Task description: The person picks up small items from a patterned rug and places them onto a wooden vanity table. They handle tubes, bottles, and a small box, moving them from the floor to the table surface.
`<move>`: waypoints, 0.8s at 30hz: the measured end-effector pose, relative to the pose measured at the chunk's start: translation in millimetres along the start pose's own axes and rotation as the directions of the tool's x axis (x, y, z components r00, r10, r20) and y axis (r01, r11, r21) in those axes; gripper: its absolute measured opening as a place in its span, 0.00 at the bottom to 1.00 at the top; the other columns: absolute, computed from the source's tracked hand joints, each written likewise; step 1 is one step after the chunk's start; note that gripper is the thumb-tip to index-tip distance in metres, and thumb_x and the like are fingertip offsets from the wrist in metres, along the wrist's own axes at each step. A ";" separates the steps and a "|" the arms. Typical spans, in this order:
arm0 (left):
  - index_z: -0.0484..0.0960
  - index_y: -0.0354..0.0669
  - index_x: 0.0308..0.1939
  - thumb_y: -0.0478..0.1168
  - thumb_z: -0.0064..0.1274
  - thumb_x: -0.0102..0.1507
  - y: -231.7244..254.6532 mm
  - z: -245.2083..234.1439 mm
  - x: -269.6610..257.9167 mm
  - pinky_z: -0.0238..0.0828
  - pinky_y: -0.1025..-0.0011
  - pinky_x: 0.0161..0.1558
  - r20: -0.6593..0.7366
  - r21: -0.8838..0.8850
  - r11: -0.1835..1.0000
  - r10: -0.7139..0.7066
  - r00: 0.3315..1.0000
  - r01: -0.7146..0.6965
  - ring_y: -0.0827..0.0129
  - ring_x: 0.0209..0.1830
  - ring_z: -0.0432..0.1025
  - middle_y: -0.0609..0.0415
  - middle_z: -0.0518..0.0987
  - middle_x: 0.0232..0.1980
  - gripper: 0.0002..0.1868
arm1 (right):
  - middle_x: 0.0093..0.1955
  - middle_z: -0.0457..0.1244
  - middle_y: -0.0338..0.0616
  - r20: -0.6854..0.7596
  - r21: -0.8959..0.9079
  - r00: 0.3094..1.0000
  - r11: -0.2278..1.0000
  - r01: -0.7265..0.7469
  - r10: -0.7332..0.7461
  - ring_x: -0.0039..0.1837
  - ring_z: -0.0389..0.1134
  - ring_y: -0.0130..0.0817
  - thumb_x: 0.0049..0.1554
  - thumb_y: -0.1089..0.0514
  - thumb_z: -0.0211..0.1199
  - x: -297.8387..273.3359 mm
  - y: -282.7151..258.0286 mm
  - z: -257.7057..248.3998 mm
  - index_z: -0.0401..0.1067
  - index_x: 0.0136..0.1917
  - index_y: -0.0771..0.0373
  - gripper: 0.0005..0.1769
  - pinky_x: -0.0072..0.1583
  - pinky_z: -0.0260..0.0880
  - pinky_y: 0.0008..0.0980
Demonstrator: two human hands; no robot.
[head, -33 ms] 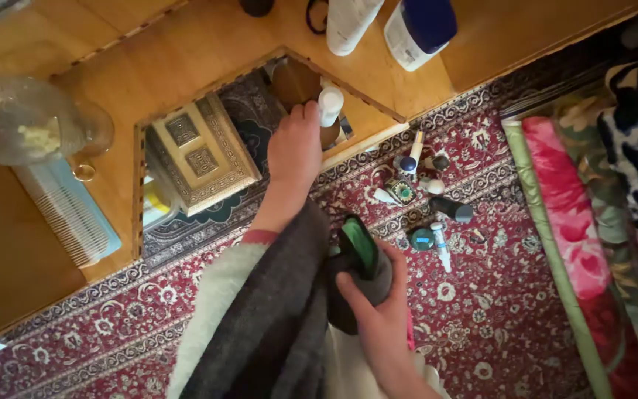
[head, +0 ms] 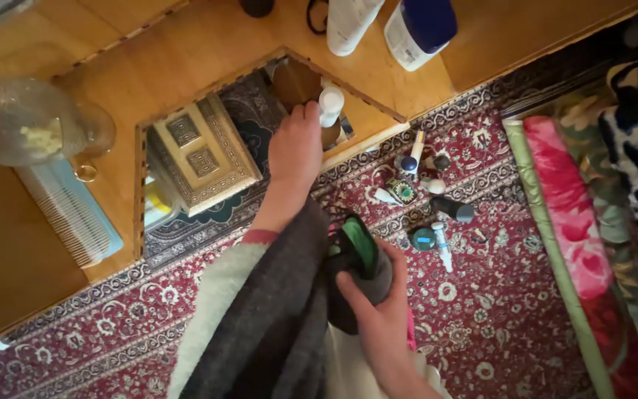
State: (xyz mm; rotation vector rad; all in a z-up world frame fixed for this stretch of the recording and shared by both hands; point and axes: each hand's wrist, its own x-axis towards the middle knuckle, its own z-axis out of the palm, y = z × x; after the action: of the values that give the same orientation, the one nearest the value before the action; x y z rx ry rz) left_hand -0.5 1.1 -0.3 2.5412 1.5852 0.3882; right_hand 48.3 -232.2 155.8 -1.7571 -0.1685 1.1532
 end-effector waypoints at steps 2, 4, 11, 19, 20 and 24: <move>0.73 0.44 0.46 0.36 0.63 0.61 -0.8 0.6 0.8 0.74 0.54 0.28 0.107 -0.134 0.989 -0.043 0.993 0.057 0.49 0.38 0.76 0.47 0.76 0.41 0.15 | 0.63 0.67 0.43 -0.009 -0.047 0.999 0.998 0.044 -0.044 0.63 0.67 0.32 0.46 0.60 0.73 -1.0 -1.1 1.6 0.65 0.67 0.53 0.36 0.68 0.62 0.27; 0.72 0.43 0.46 0.37 0.63 0.60 -0.8 -1.4 -1.6 0.73 0.53 0.30 0.112 -0.142 0.988 -0.048 0.993 0.064 0.48 0.39 0.76 0.47 0.76 0.42 0.16 | 0.63 0.67 0.42 -0.007 -0.053 0.998 0.996 0.065 -0.065 0.64 0.66 0.31 0.46 0.60 0.73 -3.7 -0.5 1.5 0.65 0.67 0.54 0.36 0.69 0.61 0.27; 0.72 0.44 0.61 0.43 0.62 0.62 -0.3 -30.3 -9.6 0.76 0.50 0.31 0.205 -0.122 0.981 -0.127 0.971 0.154 0.47 0.42 0.77 0.46 0.76 0.50 0.26 | 0.64 0.68 0.41 0.004 -0.085 1.000 0.996 0.002 -0.002 0.64 0.68 0.31 0.44 0.58 0.73 -10.0 -7.0 -10.2 0.65 0.68 0.51 0.38 0.70 0.61 0.27; 0.72 0.44 0.59 0.42 0.61 0.61 -2.7 -72.1 -40.2 0.77 0.54 0.42 0.119 0.022 0.992 -0.125 0.985 0.123 0.50 0.47 0.77 0.47 0.77 0.52 0.24 | 0.74 0.55 0.44 0.800 -0.533 0.600 0.445 0.719 -0.013 0.69 0.63 0.50 0.42 0.52 0.75 0.1 -43.7 -14.3 0.50 0.79 0.47 0.57 0.63 0.65 0.47; 0.72 0.47 0.60 0.45 0.62 0.62 2.7 -77.8 -44.6 0.81 0.58 0.44 0.151 0.081 0.981 -0.185 0.971 0.175 0.55 0.49 0.78 0.51 0.77 0.52 0.24 | 0.62 0.65 0.49 0.850 -0.502 0.527 0.300 0.811 -0.002 0.57 0.72 0.60 0.41 0.47 0.77 -5.4 -35.0 -9.6 0.64 0.74 0.47 0.48 0.55 0.74 0.58; 0.72 0.43 0.61 0.39 0.58 0.64 18.2 -98.4 -71.0 0.81 0.58 0.44 0.181 0.043 0.983 -0.183 0.966 0.178 0.54 0.49 0.78 0.49 0.77 0.53 0.22 | 0.60 0.62 0.39 0.821 -0.461 0.544 0.360 0.811 -0.174 0.55 0.71 0.56 0.38 0.54 0.75 -33.4 13.7 -31.0 0.70 0.66 0.42 0.41 0.53 0.73 0.50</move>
State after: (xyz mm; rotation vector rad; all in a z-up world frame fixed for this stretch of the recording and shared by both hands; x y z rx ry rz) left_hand -42.0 -73.8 87.6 2.3451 1.7408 0.1096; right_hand 48.7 -278.3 167.6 -1.6559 -1.9337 1.1724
